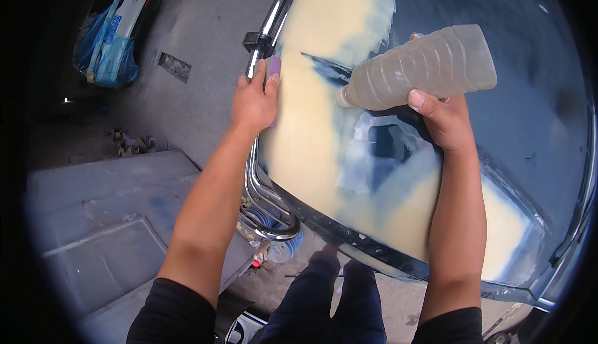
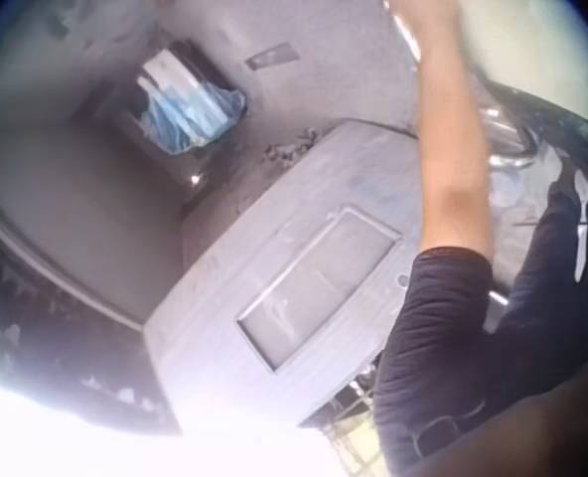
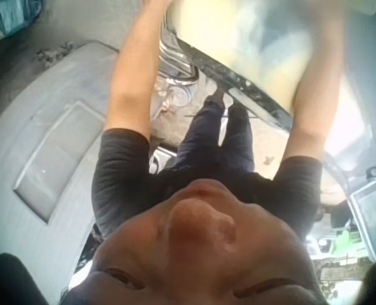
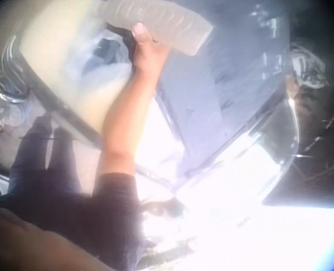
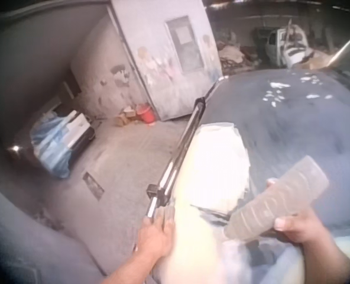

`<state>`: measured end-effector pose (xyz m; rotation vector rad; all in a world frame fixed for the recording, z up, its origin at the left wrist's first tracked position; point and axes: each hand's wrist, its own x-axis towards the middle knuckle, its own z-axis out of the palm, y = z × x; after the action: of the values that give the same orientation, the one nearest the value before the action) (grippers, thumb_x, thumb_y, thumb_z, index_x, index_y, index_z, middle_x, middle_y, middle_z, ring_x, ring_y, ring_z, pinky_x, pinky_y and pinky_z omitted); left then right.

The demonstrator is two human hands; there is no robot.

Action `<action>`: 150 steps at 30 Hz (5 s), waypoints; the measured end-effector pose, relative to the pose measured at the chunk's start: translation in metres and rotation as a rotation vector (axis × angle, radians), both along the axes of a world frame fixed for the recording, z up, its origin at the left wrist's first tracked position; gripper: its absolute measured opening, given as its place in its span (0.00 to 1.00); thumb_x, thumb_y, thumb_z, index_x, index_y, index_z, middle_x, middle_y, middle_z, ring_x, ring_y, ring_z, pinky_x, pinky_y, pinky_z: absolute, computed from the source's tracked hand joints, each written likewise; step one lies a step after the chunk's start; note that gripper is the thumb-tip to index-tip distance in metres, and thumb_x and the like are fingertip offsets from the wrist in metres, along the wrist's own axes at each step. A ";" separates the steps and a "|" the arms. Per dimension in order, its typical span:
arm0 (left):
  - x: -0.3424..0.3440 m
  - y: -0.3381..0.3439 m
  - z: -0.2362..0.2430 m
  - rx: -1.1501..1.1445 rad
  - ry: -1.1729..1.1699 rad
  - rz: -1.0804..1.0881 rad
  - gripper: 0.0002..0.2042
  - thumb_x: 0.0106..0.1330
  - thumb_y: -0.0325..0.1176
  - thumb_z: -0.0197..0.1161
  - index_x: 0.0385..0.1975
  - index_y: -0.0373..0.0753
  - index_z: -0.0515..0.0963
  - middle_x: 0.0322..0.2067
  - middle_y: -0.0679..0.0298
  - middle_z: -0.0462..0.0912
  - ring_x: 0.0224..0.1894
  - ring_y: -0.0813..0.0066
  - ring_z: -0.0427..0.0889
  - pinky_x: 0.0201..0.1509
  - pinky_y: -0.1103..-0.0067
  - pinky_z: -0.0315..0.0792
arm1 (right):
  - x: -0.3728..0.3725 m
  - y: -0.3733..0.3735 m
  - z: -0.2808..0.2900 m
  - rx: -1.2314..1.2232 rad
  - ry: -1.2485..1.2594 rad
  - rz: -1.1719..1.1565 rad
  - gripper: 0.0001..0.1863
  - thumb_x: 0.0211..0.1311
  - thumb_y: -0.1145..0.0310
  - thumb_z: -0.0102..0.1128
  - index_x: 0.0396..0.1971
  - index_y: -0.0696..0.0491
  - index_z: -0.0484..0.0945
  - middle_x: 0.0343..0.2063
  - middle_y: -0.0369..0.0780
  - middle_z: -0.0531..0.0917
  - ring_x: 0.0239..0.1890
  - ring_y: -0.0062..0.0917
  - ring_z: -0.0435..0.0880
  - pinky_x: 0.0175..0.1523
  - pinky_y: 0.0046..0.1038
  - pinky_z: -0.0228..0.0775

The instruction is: The person sands a section of a car hood using a sanding block while continuously pouring liquid from a plastic bottle onto the surface. The person moves the sanding block across the hood to smooth the surface.

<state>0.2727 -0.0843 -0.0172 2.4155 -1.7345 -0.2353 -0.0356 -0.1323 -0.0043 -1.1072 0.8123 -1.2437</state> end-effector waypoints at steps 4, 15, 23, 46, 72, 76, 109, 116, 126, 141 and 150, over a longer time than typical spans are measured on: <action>-0.053 0.105 -0.002 -0.055 -0.102 -0.250 0.30 0.66 0.47 0.59 0.67 0.42 0.68 0.45 0.41 0.71 0.45 0.42 0.75 0.51 0.56 0.72 | -0.016 -0.004 -0.004 0.012 0.020 0.031 0.54 0.40 0.54 0.77 0.67 0.59 0.60 0.60 0.49 0.72 0.64 0.43 0.71 0.70 0.44 0.60; -0.023 0.018 0.009 0.029 -0.090 0.012 0.28 0.73 0.50 0.49 0.68 0.44 0.65 0.44 0.47 0.72 0.47 0.47 0.75 0.52 0.60 0.71 | -0.010 0.005 0.011 0.046 0.140 0.124 0.55 0.39 0.54 0.79 0.67 0.59 0.60 0.61 0.47 0.71 0.63 0.37 0.72 0.69 0.39 0.59; -0.093 0.156 0.006 -0.020 -0.119 -0.237 0.30 0.66 0.47 0.59 0.67 0.42 0.68 0.47 0.42 0.70 0.46 0.45 0.73 0.51 0.57 0.71 | -0.038 0.093 0.019 0.078 0.090 -0.077 0.55 0.43 0.61 0.81 0.70 0.58 0.55 0.61 0.48 0.71 0.63 0.34 0.71 0.67 0.37 0.63; -0.066 0.038 0.011 0.036 -0.164 -0.007 0.28 0.72 0.49 0.50 0.69 0.43 0.64 0.46 0.46 0.71 0.47 0.47 0.74 0.52 0.59 0.71 | -0.086 0.152 -0.010 0.137 -0.080 -0.224 0.58 0.43 0.55 0.80 0.71 0.55 0.52 0.68 0.43 0.61 0.67 0.44 0.66 0.68 0.48 0.61; -0.093 0.026 0.022 0.007 -0.145 -0.038 0.28 0.72 0.47 0.50 0.69 0.42 0.62 0.47 0.47 0.71 0.49 0.49 0.72 0.52 0.60 0.69 | -0.083 0.158 -0.006 0.135 -0.129 -0.254 0.56 0.44 0.60 0.79 0.71 0.57 0.52 0.61 0.49 0.70 0.65 0.40 0.69 0.69 0.44 0.62; -0.115 0.059 0.017 0.044 -0.157 -0.100 0.29 0.70 0.47 0.53 0.69 0.42 0.63 0.46 0.47 0.70 0.46 0.50 0.72 0.51 0.60 0.69 | -0.089 0.155 -0.006 0.145 -0.120 -0.266 0.56 0.45 0.61 0.78 0.71 0.57 0.52 0.60 0.50 0.70 0.64 0.39 0.70 0.69 0.42 0.61; -0.171 0.143 0.017 0.025 -0.126 -0.343 0.31 0.65 0.46 0.60 0.67 0.40 0.66 0.43 0.46 0.69 0.44 0.47 0.72 0.48 0.58 0.70 | -0.093 0.158 -0.009 0.156 -0.082 -0.361 0.54 0.46 0.57 0.78 0.70 0.59 0.54 0.60 0.44 0.69 0.63 0.34 0.69 0.68 0.40 0.60; -0.109 0.035 0.018 0.006 -0.199 -0.077 0.29 0.71 0.47 0.53 0.69 0.42 0.62 0.45 0.48 0.71 0.47 0.51 0.73 0.51 0.61 0.70 | -0.077 0.157 -0.004 0.147 -0.095 -0.345 0.54 0.47 0.57 0.77 0.70 0.58 0.54 0.59 0.44 0.69 0.62 0.34 0.69 0.68 0.40 0.61; -0.137 0.085 0.009 0.002 -0.179 -0.176 0.30 0.69 0.49 0.55 0.69 0.43 0.64 0.43 0.47 0.70 0.45 0.50 0.72 0.47 0.62 0.70 | -0.089 0.158 -0.007 0.146 -0.107 -0.317 0.54 0.46 0.61 0.78 0.70 0.58 0.53 0.58 0.45 0.71 0.61 0.34 0.71 0.68 0.39 0.62; -0.119 0.073 0.014 0.017 -0.138 -0.123 0.29 0.70 0.48 0.54 0.69 0.41 0.64 0.44 0.46 0.69 0.45 0.46 0.73 0.50 0.58 0.71 | -0.095 0.157 -0.006 0.137 -0.050 -0.279 0.51 0.46 0.59 0.78 0.68 0.59 0.58 0.58 0.44 0.70 0.61 0.33 0.71 0.67 0.38 0.63; -0.132 0.144 0.010 0.066 -0.159 -0.204 0.32 0.68 0.48 0.56 0.70 0.43 0.62 0.45 0.45 0.69 0.46 0.47 0.72 0.51 0.59 0.70 | -0.097 0.157 -0.007 0.168 -0.033 -0.270 0.54 0.43 0.56 0.79 0.68 0.58 0.58 0.58 0.43 0.70 0.61 0.33 0.71 0.67 0.38 0.63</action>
<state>0.1404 0.0594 -0.0069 2.3586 -2.0774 -0.1295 -0.1330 0.0248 -0.0108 -0.8593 1.0468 -1.3845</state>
